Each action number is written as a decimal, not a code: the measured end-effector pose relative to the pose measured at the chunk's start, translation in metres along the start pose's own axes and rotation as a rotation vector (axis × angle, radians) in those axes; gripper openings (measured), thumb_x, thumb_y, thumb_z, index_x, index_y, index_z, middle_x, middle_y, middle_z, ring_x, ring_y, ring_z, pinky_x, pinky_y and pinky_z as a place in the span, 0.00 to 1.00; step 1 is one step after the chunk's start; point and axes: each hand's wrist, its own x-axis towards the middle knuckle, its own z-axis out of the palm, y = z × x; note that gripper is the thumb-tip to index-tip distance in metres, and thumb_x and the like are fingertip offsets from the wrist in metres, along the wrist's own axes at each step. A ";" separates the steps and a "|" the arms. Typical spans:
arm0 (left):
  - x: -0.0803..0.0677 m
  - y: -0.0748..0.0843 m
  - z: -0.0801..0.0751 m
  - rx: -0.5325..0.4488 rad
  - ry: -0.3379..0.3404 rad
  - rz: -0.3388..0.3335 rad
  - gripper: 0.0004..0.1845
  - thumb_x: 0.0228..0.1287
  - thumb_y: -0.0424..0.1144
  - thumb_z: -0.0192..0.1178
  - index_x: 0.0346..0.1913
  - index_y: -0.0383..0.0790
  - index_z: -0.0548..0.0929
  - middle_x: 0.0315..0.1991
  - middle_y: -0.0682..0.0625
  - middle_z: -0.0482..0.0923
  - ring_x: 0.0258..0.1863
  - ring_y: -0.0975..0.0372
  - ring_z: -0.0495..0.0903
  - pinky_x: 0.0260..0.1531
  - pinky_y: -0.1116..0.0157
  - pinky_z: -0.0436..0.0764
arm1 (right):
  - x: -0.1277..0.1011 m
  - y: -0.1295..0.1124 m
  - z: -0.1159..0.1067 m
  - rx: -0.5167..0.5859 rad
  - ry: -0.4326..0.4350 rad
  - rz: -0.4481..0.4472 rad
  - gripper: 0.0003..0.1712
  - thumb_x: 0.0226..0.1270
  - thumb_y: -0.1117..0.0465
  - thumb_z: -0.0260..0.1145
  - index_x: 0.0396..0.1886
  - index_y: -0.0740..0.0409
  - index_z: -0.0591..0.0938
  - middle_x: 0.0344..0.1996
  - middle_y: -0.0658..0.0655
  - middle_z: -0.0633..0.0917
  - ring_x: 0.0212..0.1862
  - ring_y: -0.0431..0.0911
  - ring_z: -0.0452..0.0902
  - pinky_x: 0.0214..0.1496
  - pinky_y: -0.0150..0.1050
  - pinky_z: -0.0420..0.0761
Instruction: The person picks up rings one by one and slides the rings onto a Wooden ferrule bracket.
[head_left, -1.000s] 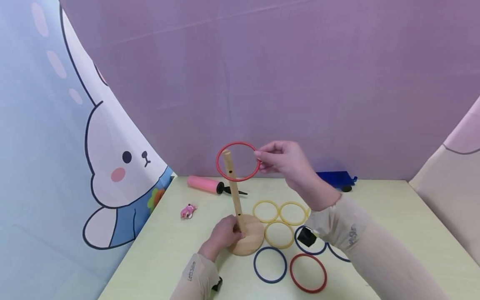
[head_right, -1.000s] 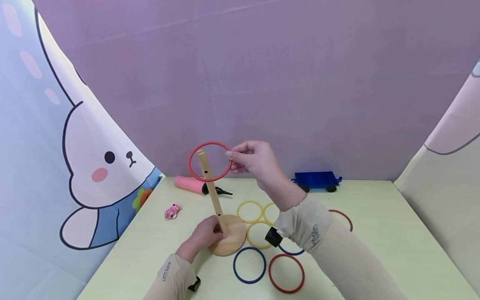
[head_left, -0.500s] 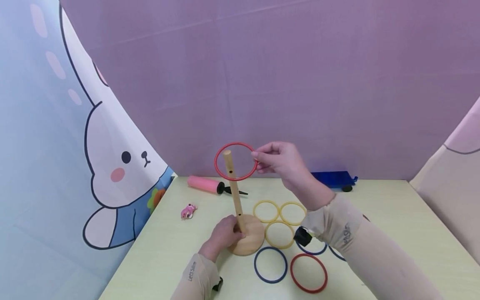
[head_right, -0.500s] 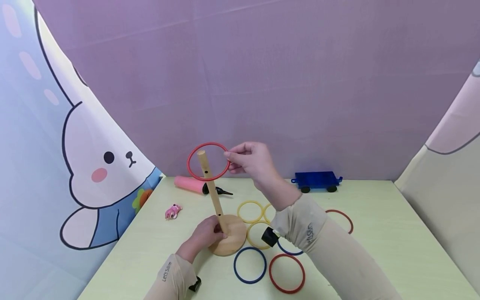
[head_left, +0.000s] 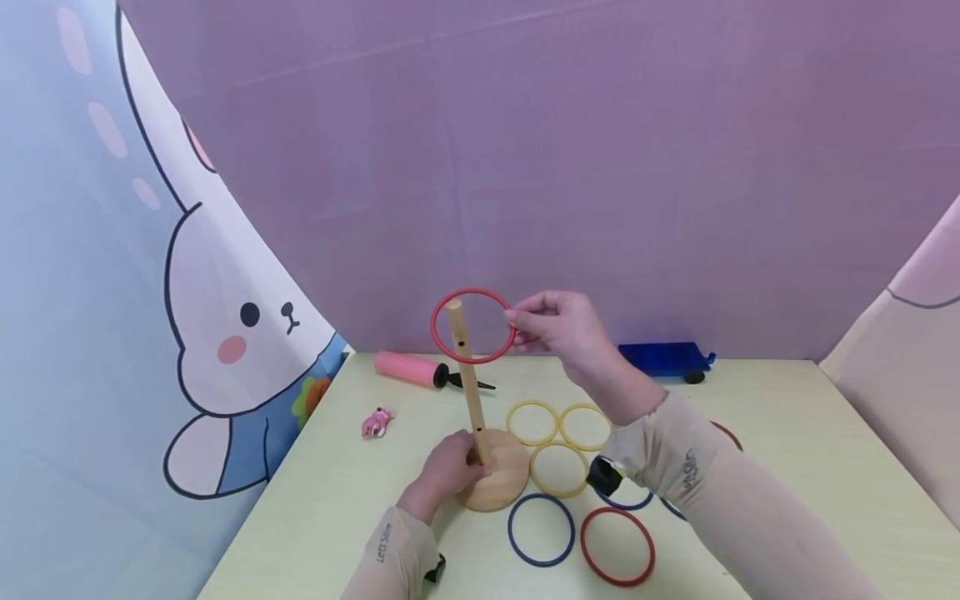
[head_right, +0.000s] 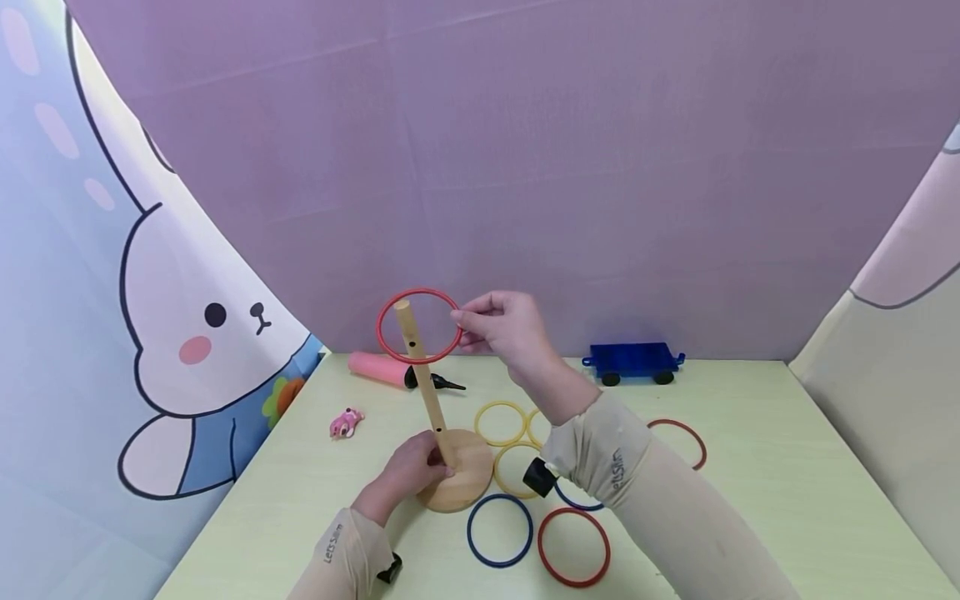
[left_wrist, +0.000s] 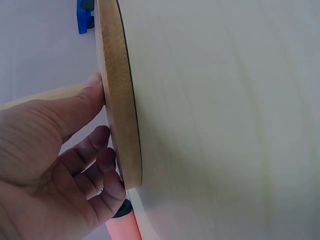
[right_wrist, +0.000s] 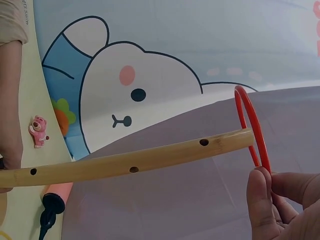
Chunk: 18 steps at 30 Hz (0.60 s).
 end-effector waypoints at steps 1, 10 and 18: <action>0.000 0.000 0.000 -0.003 -0.002 -0.002 0.14 0.55 0.38 0.72 0.43 0.38 0.81 0.30 0.54 0.74 0.31 0.60 0.72 0.34 0.61 0.74 | 0.000 0.000 0.000 0.004 0.003 0.000 0.11 0.64 0.67 0.68 0.43 0.70 0.81 0.31 0.60 0.85 0.26 0.45 0.82 0.41 0.46 0.84; 0.000 -0.002 0.002 -0.014 -0.003 -0.012 0.14 0.55 0.38 0.72 0.43 0.40 0.81 0.30 0.54 0.74 0.31 0.60 0.72 0.36 0.60 0.75 | 0.002 0.004 0.002 -0.001 0.011 0.010 0.12 0.64 0.67 0.68 0.43 0.70 0.81 0.32 0.61 0.85 0.27 0.46 0.82 0.41 0.47 0.84; 0.002 -0.002 0.002 -0.021 -0.014 -0.051 0.16 0.56 0.38 0.72 0.45 0.40 0.81 0.31 0.54 0.74 0.32 0.60 0.73 0.36 0.60 0.75 | 0.002 0.014 0.001 -0.035 0.021 0.055 0.12 0.65 0.66 0.68 0.44 0.69 0.81 0.33 0.62 0.85 0.28 0.48 0.83 0.40 0.44 0.85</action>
